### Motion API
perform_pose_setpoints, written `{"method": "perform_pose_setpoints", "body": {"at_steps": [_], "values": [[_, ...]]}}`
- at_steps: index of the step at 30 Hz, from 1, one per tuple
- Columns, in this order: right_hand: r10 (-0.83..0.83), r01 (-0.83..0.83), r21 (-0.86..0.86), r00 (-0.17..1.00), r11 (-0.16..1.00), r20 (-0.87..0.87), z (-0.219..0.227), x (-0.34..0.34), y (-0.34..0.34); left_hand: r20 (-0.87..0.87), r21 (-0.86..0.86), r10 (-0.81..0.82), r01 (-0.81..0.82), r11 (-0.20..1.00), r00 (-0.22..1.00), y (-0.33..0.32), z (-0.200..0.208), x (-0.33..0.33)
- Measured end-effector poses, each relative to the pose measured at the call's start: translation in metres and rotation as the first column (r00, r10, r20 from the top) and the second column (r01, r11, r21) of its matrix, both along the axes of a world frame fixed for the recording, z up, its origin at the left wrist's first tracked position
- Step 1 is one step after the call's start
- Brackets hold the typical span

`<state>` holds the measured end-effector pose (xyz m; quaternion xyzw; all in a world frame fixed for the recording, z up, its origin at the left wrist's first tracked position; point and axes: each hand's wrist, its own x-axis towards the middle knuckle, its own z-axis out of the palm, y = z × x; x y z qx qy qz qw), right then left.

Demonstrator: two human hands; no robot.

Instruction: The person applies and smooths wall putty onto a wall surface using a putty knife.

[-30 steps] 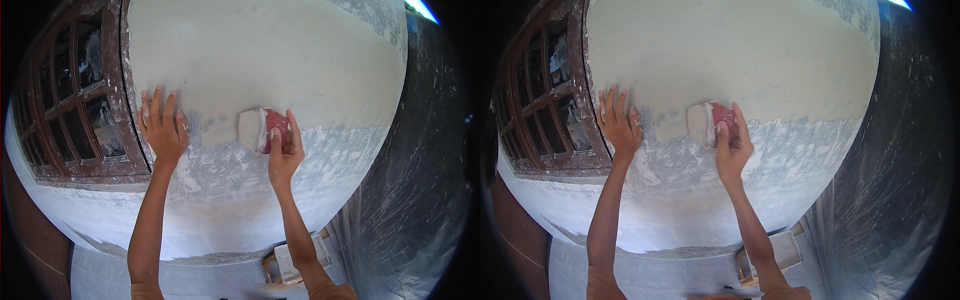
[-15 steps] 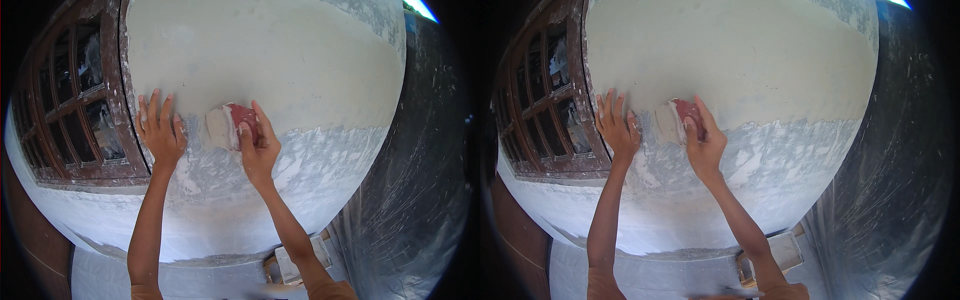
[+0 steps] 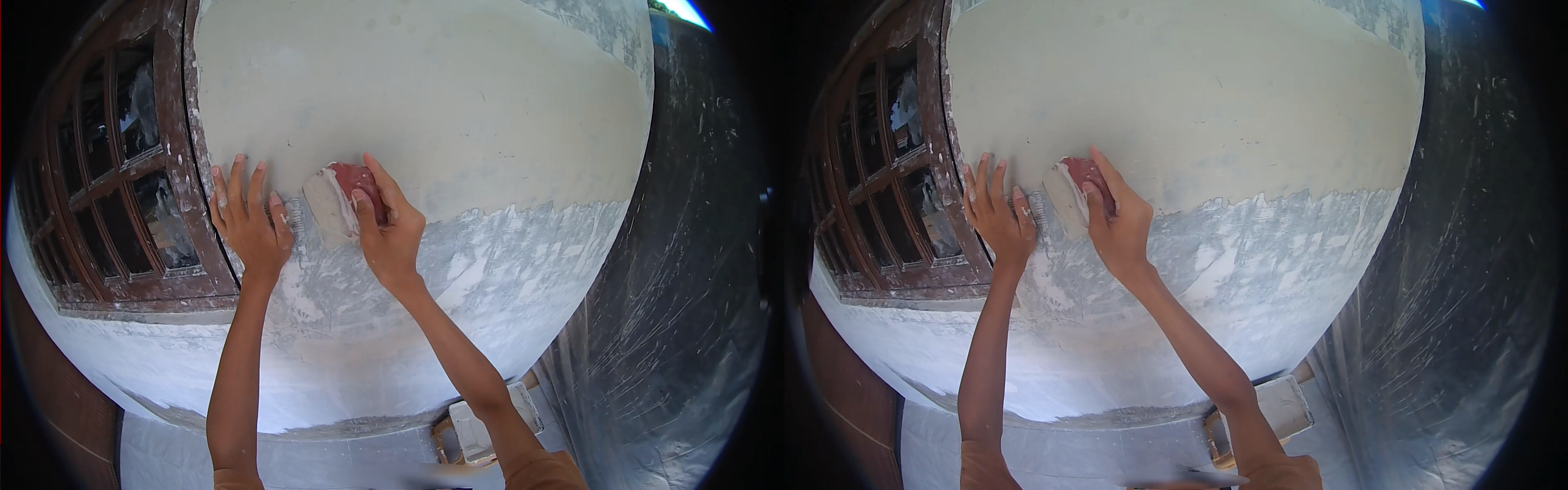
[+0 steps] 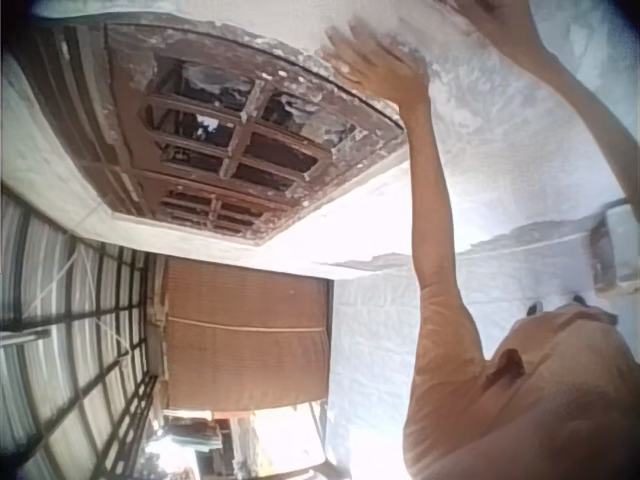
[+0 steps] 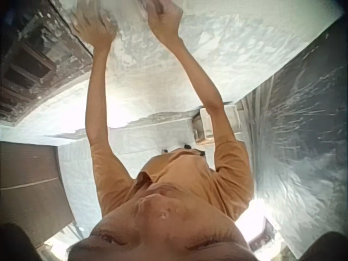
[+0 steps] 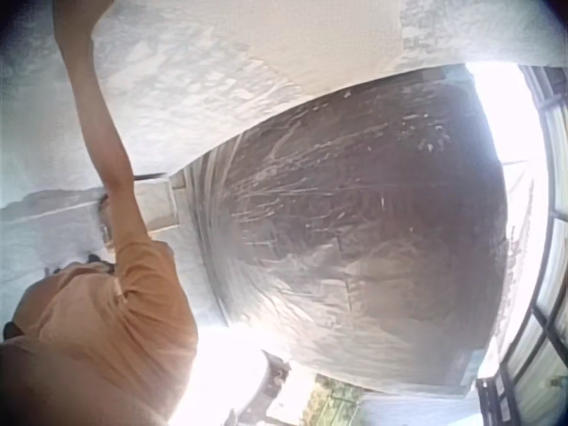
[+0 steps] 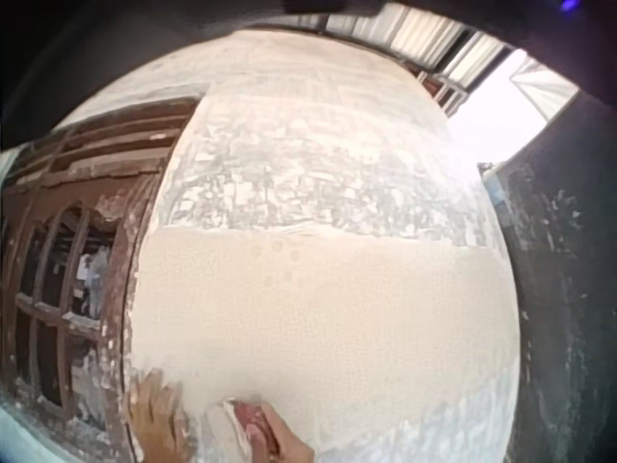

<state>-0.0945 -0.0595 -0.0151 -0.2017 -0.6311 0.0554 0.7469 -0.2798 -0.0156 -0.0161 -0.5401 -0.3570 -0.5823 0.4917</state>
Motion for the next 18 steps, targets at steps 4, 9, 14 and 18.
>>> {"method": "perform_pose_setpoints", "body": {"at_steps": [4,9,14,18], "values": [[-0.127,0.125,-0.028,0.935,0.992,-0.332,0.001,0.055,-0.006,-0.019,-0.007,0.024,-0.025,1.0,1.0,0.0,-0.003,-0.004],[-0.083,0.1,0.072,0.976,0.992,-0.204,-0.011,0.04,-0.011,-0.042,-0.039,-0.036,0.034,0.999,0.998,-0.001,-0.001,0.004],[-0.103,0.103,-0.005,0.993,0.995,-0.051,-0.034,0.016,0.001,0.005,0.019,-0.016,0.016,1.0,1.0,0.006,-0.002,-0.002],[-0.051,0.023,-0.065,0.884,0.998,-0.465,-0.021,0.072,-0.021,-0.024,-0.027,0.008,-0.009,1.0,1.0,-0.002,-0.003,-0.003]]}}
